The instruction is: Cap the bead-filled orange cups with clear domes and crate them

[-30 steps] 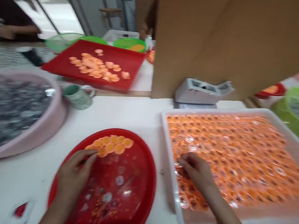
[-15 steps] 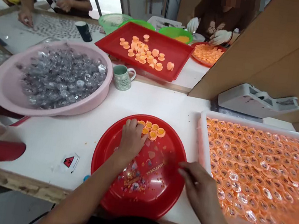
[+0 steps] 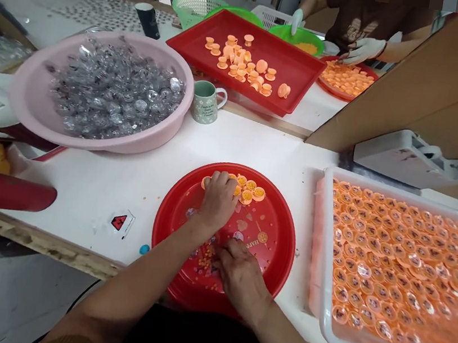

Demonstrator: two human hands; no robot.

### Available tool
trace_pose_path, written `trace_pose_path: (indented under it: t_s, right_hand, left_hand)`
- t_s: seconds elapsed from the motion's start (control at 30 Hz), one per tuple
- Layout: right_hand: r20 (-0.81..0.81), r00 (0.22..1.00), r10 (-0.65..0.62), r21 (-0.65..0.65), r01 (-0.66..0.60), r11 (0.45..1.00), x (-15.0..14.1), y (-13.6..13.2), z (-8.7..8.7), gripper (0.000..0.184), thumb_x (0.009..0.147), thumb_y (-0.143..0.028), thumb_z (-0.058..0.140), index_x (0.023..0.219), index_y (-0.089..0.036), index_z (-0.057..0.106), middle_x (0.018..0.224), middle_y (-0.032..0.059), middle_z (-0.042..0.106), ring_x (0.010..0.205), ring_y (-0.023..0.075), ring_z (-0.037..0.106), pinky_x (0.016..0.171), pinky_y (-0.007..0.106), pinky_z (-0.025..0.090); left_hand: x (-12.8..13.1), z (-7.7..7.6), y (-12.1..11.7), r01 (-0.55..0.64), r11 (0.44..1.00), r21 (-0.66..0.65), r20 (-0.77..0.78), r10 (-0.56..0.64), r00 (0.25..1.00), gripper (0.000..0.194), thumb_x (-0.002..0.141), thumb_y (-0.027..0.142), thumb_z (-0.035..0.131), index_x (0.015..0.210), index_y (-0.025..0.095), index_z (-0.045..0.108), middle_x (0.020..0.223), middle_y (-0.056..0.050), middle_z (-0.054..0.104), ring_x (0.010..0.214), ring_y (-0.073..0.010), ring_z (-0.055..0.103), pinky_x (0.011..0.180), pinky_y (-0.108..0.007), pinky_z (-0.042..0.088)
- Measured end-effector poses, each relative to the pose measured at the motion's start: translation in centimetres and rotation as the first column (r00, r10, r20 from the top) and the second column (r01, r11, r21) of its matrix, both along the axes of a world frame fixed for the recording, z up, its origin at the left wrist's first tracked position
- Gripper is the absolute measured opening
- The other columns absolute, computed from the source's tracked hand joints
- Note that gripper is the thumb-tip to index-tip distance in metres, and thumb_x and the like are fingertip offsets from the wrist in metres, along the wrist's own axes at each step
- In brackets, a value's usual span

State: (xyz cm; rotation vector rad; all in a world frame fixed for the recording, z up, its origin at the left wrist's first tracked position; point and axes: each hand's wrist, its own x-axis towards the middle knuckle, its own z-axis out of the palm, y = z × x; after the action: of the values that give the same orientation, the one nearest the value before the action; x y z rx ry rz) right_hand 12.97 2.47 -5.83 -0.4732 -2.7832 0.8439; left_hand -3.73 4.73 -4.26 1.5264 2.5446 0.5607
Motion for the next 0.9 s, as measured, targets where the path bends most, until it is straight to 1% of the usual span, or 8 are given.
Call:
trace_pose_path:
  t_s: [0.13,0.33,0.47,0.57,0.63,0.7,0.77,0.9]
  right_hand:
    - [0.008,1.000,-0.025,0.095,0.024,0.995,1.3,0.1,-0.3,0.022,0.086,-0.003,0.053,0.095,-0.016,0.068,0.090,0.0085,0.062,0.083,0.0221,0.058,0.073,0.035,0.053]
    - [0.032,0.992,-0.119,0.012,0.118,0.993,3.0,0.6,-0.1,0.023,0.087,-0.003,0.051,0.099,-0.016,0.066,0.095,0.0094,0.060,0.090,0.0221,0.058,0.077,0.033,0.055]
    - [0.003,0.996,-0.085,0.020,0.085,0.996,2.0,0.4,-0.4,0.021,0.083,0.001,0.049,0.083,-0.015,0.062,0.090,0.0097,0.059,0.085,0.0225,0.057,0.077,0.036,0.053]
    - [-0.067,0.989,-0.136,-0.176,0.122,0.977,1.6,0.7,-0.2,0.019,0.082,-0.001,0.049,0.080,-0.018,0.056,0.088,0.0086,0.060,0.080,0.0205,0.058,0.072,0.033,0.051]
    - [-0.054,0.960,-0.274,-0.488,0.214,0.846,1.8,1.3,0.1,0.013,0.088,-0.011,0.050,0.078,-0.019,0.051,0.076,0.0044,0.059,0.067,0.0171,0.057,0.062,0.029,0.049]
    - [0.005,0.911,-0.412,-0.787,0.258,0.561,2.3,2.0,0.7,0.013,0.090,-0.023,0.054,0.079,-0.021,0.049,0.062,-0.0016,0.055,0.053,0.0136,0.053,0.053,0.026,0.045]
    - [0.039,0.866,-0.498,-0.929,0.215,0.301,2.9,2.6,1.4,0.011,0.089,-0.029,0.060,0.091,-0.021,0.053,0.061,-0.0047,0.054,0.048,0.0112,0.052,0.051,0.024,0.044]
    - [0.017,0.852,-0.523,-0.989,0.091,0.117,3.6,2.9,2.4,0.025,0.088,-0.030,0.062,0.111,-0.019,0.060,0.068,-0.0018,0.060,0.056,0.0100,0.055,0.060,0.024,0.045]
  left_hand:
    - [0.1,0.9,-1.0,0.011,0.999,0.040,0.062,-0.014,0.998,0.012,0.080,0.014,0.062,0.091,0.018,0.059,0.103,-0.010,0.060,0.100,-0.0281,0.051,0.085,-0.043,0.041]
    - [0.5,3.6,-4.7,-0.035,0.994,0.100,0.285,0.005,0.959,0.011,0.080,0.018,0.065,0.089,0.020,0.059,0.099,-0.004,0.064,0.095,-0.0213,0.059,0.079,-0.033,0.050]
    - [0.7,5.3,-6.8,-0.147,0.987,0.066,0.682,0.063,0.729,0.015,0.078,0.019,0.065,0.092,0.021,0.060,0.096,-0.001,0.068,0.089,-0.0186,0.065,0.076,-0.030,0.052]
    - [0.8,5.9,-7.8,-0.159,0.987,0.012,0.826,0.080,0.558,0.017,0.076,0.020,0.068,0.091,0.019,0.059,0.094,-0.001,0.069,0.087,-0.0178,0.067,0.076,-0.028,0.053]
    - [0.8,5.8,-8.4,-0.155,0.988,-0.003,0.858,0.083,0.506,0.018,0.075,0.020,0.069,0.090,0.019,0.059,0.093,-0.001,0.069,0.087,-0.0176,0.066,0.076,-0.027,0.053]
    - [0.8,5.4,-8.7,-0.161,0.987,0.006,0.878,0.072,0.473,0.019,0.075,0.020,0.069,0.092,0.019,0.059,0.093,-0.001,0.069,0.089,-0.0175,0.065,0.076,-0.026,0.054]
    - [1.0,4.9,-8.7,-0.159,0.987,0.022,0.898,0.051,0.438,0.022,0.075,0.019,0.069,0.095,0.019,0.060,0.096,-0.002,0.069,0.093,-0.0179,0.065,0.078,-0.027,0.054]
    - [1.7,4.5,-8.1,-0.118,0.991,0.065,0.916,-0.013,0.401,0.022,0.076,0.019,0.069,0.097,0.019,0.063,0.100,-0.004,0.070,0.096,-0.0192,0.065,0.084,-0.029,0.054]
